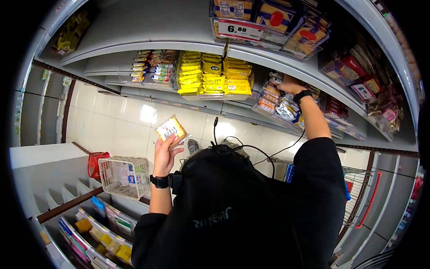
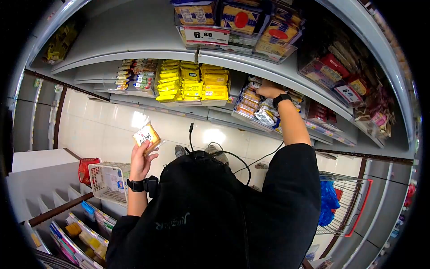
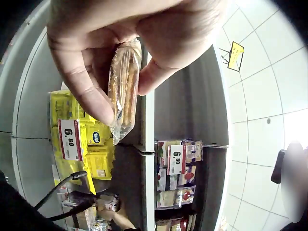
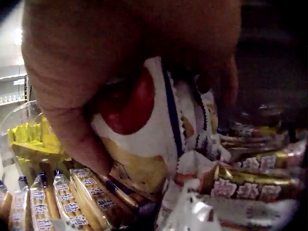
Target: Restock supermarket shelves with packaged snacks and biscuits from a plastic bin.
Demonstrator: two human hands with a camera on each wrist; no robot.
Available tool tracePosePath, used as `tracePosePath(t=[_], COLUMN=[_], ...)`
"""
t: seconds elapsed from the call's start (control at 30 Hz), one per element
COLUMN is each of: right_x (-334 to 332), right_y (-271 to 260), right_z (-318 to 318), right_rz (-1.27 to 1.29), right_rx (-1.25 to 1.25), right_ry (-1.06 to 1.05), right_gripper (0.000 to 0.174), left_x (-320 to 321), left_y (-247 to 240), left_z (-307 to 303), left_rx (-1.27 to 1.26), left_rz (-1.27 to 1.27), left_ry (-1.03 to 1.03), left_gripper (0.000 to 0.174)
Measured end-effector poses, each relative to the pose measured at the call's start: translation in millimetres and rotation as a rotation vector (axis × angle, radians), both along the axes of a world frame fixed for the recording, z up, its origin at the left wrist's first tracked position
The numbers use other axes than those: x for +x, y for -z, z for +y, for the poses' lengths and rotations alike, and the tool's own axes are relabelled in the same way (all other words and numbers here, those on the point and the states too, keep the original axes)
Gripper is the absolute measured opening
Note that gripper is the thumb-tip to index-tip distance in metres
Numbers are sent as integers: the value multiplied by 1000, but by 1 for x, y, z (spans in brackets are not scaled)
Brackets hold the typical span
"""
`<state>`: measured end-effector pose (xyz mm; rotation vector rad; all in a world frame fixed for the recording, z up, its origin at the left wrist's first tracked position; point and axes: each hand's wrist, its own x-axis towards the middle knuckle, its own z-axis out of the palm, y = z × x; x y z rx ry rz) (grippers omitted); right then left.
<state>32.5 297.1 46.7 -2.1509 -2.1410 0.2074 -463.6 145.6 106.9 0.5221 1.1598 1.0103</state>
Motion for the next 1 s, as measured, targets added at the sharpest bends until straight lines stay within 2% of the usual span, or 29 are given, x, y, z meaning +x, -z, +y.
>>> tracePosePath(t=[0.07,0.1,0.13,0.2,0.23,0.3,0.4,0.43,0.47,0.53,0.6,0.67,0.73,1.0], right_x=[-1,-3,-3,0,-1,-2,11,5,2,-2,-35,-49,-65,-112], right_y=[-11,-16,-17,-16,-14,-4,18,-8,-16,-31,-79,-78,-85,-119], right_z=[2,0,8,26,26,20,20,13,3,-21,-53,-86,-112,-153], right_rz=[196,387,387,23,26,116,87,-63,-64,60,160,116,112,241], right_rx=[-187,-252,-251,-538,-536,-261,-123,-205,-206,-65,-149,122,400,476], right_ry=[93,150,146,82,81,127,117,36,31,18,151,80,-103,-186], right_gripper=[89,90,90,88,88,85,83,73,73,71,71,75,81,80], left_x=[0,0,0,-1,0,-3,-8,-10,-11,-11,-9,-6,-1,5], left_y=[-2,-1,0,0,-2,-3,-1,-2,-2,-1,0,2,2,11], left_z=[1,2,2,3,3,2,1,1,1,1,3,4,5,16], left_rx=[1,-2,-3,1,0,-3,1,-5,-11,-5,2,-5,-15,-28], left_rz=[-1,9,18,21,17,16,2,11,21,22,19,8,8,-52], left_ry=[3,18,34,34,29,19,8,9,13,1,-6,3,26,108], left_gripper=[24,26,27,27,25,23,23,23,23,25,27,27,27,23])
